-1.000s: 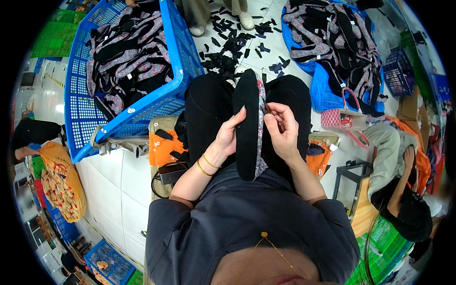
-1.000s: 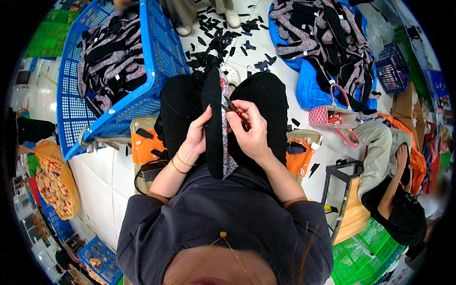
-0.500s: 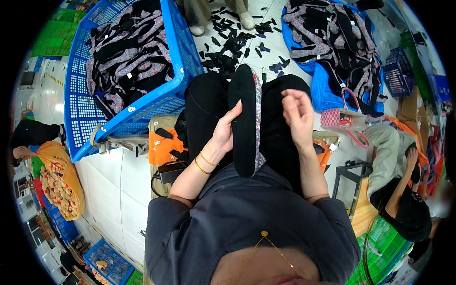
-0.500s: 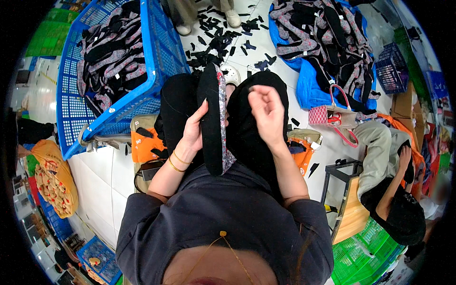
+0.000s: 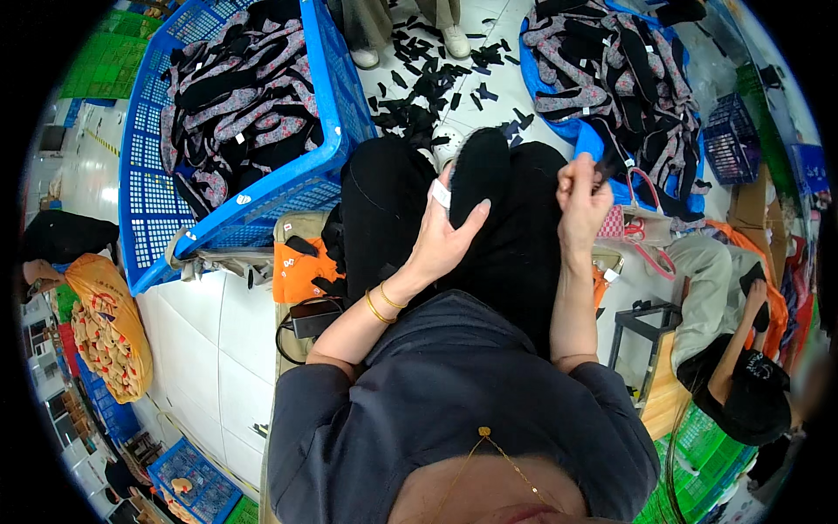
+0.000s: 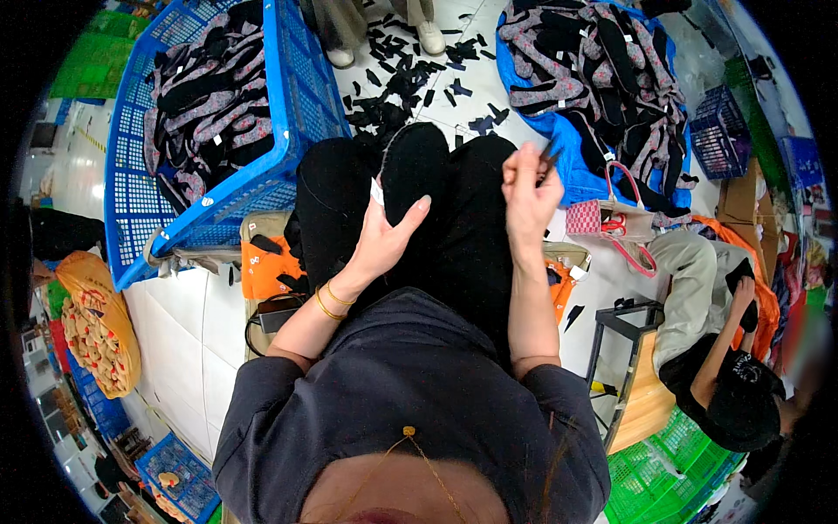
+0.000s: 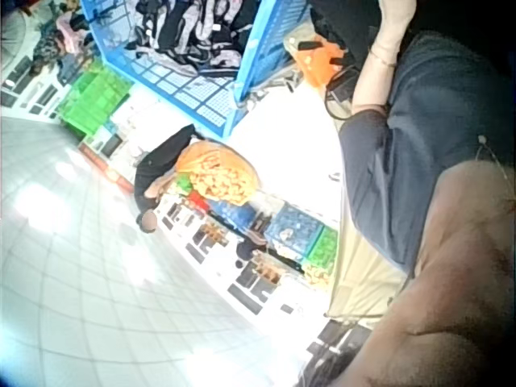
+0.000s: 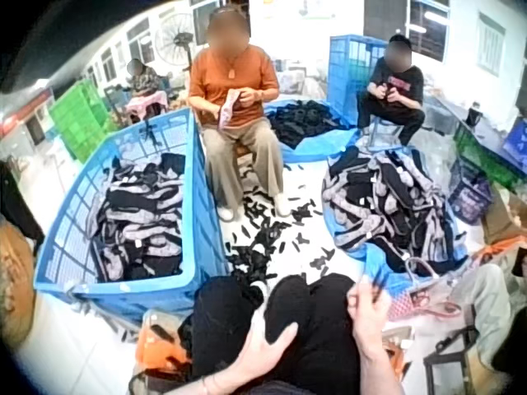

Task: The person sits on the floor and assembles floral-patterned slippers by hand. They pick up a slipper sole and a black strap from a blue basket, align the strap onto the sole, and press it down to secure it. The person repeats this process for multiple slippers, handling them one at a time.

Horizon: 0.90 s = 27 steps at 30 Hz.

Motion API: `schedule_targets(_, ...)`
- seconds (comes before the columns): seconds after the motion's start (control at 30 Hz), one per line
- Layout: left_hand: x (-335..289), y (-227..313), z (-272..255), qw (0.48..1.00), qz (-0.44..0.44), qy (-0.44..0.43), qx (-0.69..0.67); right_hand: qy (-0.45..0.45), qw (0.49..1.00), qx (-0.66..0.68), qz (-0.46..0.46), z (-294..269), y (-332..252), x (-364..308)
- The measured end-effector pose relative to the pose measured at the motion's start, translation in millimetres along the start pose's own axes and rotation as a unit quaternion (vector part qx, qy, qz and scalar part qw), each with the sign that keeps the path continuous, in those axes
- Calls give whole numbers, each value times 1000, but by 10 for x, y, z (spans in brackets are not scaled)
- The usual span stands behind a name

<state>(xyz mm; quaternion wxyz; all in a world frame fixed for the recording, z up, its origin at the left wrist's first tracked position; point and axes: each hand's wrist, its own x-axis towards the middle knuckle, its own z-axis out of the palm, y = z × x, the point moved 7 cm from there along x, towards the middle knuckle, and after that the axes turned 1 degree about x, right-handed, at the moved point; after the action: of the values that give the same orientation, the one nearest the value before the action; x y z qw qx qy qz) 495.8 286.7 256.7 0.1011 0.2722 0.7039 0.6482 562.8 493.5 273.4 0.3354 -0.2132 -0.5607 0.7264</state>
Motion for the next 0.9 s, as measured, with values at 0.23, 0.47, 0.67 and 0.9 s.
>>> schedule_targets(0.23, 120, 401, 187, 988, 88, 13, 129, -118, 991, -62, 35, 291, -79, -174)
schedule_targets(0.47, 30, 433, 181, 974, 152, 31, 166, -254, 967, 7, 33, 394, -137, -212)
schedule_targets(0.67, 8, 445, 199, 956, 235, 46, 170, -291, 954, 21, -72, 412, -360, -242)
schedule_targets(0.9, 610, 325, -290, 952, -88, 85, -281, -205, 978, -45, -13, 234, -222, -222)
